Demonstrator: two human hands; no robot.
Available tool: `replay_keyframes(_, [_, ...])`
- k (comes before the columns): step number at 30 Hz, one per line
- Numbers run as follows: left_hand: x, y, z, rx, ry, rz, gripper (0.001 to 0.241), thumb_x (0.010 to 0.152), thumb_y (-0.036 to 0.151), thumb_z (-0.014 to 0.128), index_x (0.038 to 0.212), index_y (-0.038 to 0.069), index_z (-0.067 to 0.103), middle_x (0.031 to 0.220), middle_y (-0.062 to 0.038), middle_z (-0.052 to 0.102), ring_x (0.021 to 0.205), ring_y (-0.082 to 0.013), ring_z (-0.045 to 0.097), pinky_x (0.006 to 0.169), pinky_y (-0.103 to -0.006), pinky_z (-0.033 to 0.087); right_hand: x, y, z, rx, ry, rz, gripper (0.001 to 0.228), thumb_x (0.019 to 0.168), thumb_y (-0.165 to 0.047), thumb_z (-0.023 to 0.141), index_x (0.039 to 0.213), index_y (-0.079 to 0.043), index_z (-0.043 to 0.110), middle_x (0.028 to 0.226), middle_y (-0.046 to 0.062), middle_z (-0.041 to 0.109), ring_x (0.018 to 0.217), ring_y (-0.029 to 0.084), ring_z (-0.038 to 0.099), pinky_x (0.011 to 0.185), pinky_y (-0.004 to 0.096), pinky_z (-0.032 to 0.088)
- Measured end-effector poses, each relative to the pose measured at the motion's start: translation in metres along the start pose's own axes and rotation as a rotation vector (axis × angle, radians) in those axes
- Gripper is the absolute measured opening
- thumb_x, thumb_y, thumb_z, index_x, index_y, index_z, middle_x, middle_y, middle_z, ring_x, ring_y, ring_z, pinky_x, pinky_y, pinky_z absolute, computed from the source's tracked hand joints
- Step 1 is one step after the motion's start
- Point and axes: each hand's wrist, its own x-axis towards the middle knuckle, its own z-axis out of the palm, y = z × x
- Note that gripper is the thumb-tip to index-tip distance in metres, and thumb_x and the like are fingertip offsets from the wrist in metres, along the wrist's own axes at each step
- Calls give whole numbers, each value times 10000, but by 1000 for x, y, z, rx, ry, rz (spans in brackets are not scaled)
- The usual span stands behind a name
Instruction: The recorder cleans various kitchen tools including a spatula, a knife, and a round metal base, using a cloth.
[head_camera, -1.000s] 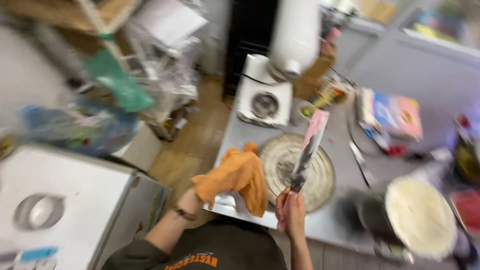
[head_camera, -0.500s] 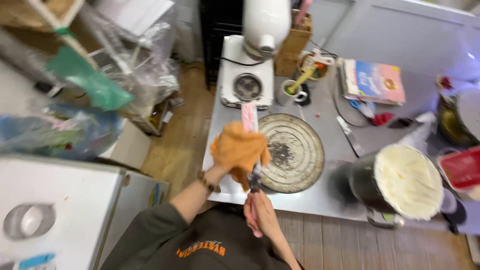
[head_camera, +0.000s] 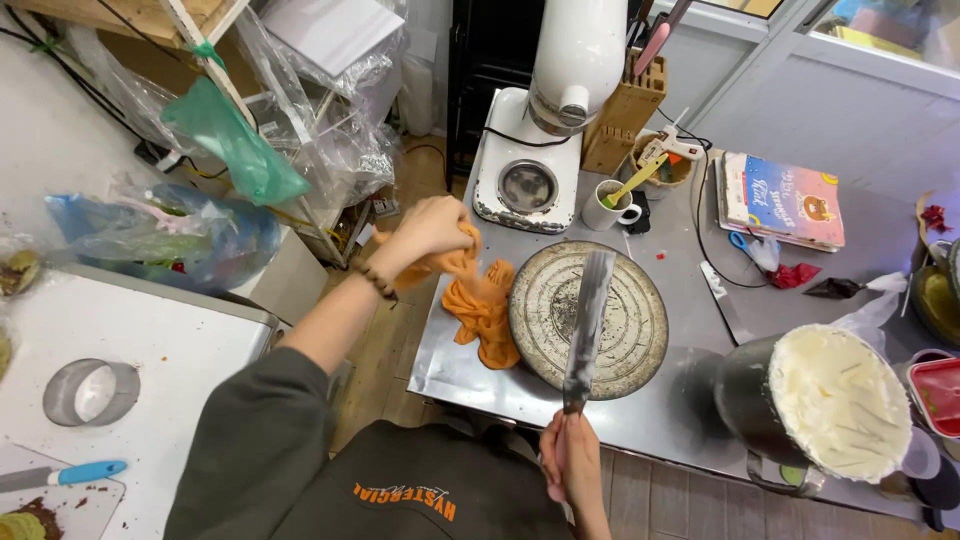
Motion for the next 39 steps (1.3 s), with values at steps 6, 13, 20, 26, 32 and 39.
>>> replay_keyframes(6, [-90, 43, 4, -1211, -227, 107, 307, 880, 204, 684, 1141, 62, 764, 1278, 1, 722, 993, -133, 743, 694, -296, 670, 40, -21, 46, 67, -72, -20, 349, 1082, -337, 322, 969, -50, 485, 537, 97, 519, 317, 110, 351, 292, 257, 318])
replay_keyframes(13, [-154, 88, 100, -1537, 133, 269, 905, 699, 61, 857, 1477, 117, 398, 1289, -72, 579, 1118, -209, 619, 869, -337, 551, 38, -114, 165, -867, 112, -1047, 418, 873, -26, 627, 1262, 64, 506, 1003, 186, 672, 816, 318, 658, 703, 381, 534])
replay_keyframes(20, [-135, 40, 124, -1278, 463, 47, 348, 731, 41, 778, 1062, -48, 719, 1001, -104, 766, 929, -151, 718, 837, -305, 598, 61, 53, 67, 139, -366, 202, 404, 1057, -380, 469, 992, 11, 544, 559, 61, 535, 335, 97, 416, 310, 227, 355])
replay_keyframes(26, [-110, 28, 69, -1587, 623, -16, 244, 831, 39, 722, 1051, -65, 719, 1002, -90, 762, 896, -159, 735, 801, -307, 609, 28, -27, 121, -25, -396, 255, 327, 1061, -346, 398, 930, -52, 458, 521, 71, 483, 299, 104, 319, 274, 256, 285])
replay_keyframes(32, [-127, 86, 96, -1358, 313, 53, 342, 764, 53, 749, 1087, -34, 678, 971, -70, 739, 866, -149, 715, 781, -303, 591, 50, -47, 98, 123, -300, 95, 391, 1077, -375, 375, 977, -16, 493, 501, 35, 444, 291, 87, 288, 263, 245, 279])
replay_keyframes(39, [-36, 17, 95, -1334, 541, 2, 136, 816, 68, 735, 916, -25, 737, 884, -93, 776, 715, -153, 760, 635, -288, 634, 27, -36, 99, -78, -271, 122, 366, 1083, -386, 358, 962, -55, 454, 491, 39, 421, 294, 102, 316, 259, 257, 283])
